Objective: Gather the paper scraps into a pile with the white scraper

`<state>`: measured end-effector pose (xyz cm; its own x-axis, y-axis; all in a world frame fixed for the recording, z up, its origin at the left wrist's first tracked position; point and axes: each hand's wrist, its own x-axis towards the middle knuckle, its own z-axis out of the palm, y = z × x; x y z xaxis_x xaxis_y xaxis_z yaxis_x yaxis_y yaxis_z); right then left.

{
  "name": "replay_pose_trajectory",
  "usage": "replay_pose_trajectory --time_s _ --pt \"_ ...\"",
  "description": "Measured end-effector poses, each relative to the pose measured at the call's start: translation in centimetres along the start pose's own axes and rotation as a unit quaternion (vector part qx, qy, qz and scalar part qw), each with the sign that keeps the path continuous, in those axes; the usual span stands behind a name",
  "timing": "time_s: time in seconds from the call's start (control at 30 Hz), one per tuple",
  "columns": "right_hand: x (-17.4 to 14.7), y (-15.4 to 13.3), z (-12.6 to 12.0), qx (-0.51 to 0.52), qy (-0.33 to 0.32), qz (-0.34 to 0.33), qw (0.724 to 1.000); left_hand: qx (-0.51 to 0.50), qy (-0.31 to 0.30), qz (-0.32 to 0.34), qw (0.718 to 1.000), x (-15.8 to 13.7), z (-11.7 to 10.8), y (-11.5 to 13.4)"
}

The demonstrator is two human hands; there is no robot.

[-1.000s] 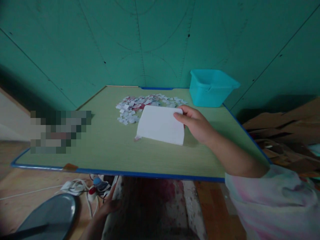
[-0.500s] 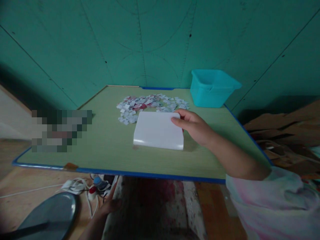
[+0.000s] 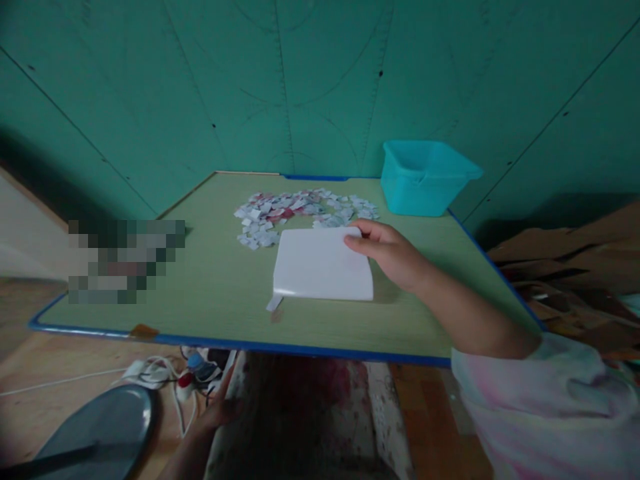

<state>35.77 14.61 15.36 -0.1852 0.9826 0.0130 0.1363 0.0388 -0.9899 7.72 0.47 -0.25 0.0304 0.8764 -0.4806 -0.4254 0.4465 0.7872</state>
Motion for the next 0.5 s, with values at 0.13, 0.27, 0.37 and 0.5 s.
replay_pose_trajectory --time_s 0.13,0.27,0.37,0.5 --pt "0.41 0.38 -0.21 -0.039 0.043 -0.032 0.998 0.018 0.009 -0.002 1.0 0.16 -0.42 -0.26" --pt "0.66 0.65 -0.65 -0.035 0.08 -0.051 0.995 0.018 0.003 0.0 1.0 0.28 -0.61 -0.57" --pt "0.52 0.54 -0.5 -0.031 0.04 -0.03 0.998 0.018 0.001 0.008 1.0 0.33 -0.55 -0.55" --pt "0.11 0.24 0.01 -0.035 -0.083 0.042 0.995 0.031 -0.009 0.002 0.999 0.41 -0.64 -0.2"
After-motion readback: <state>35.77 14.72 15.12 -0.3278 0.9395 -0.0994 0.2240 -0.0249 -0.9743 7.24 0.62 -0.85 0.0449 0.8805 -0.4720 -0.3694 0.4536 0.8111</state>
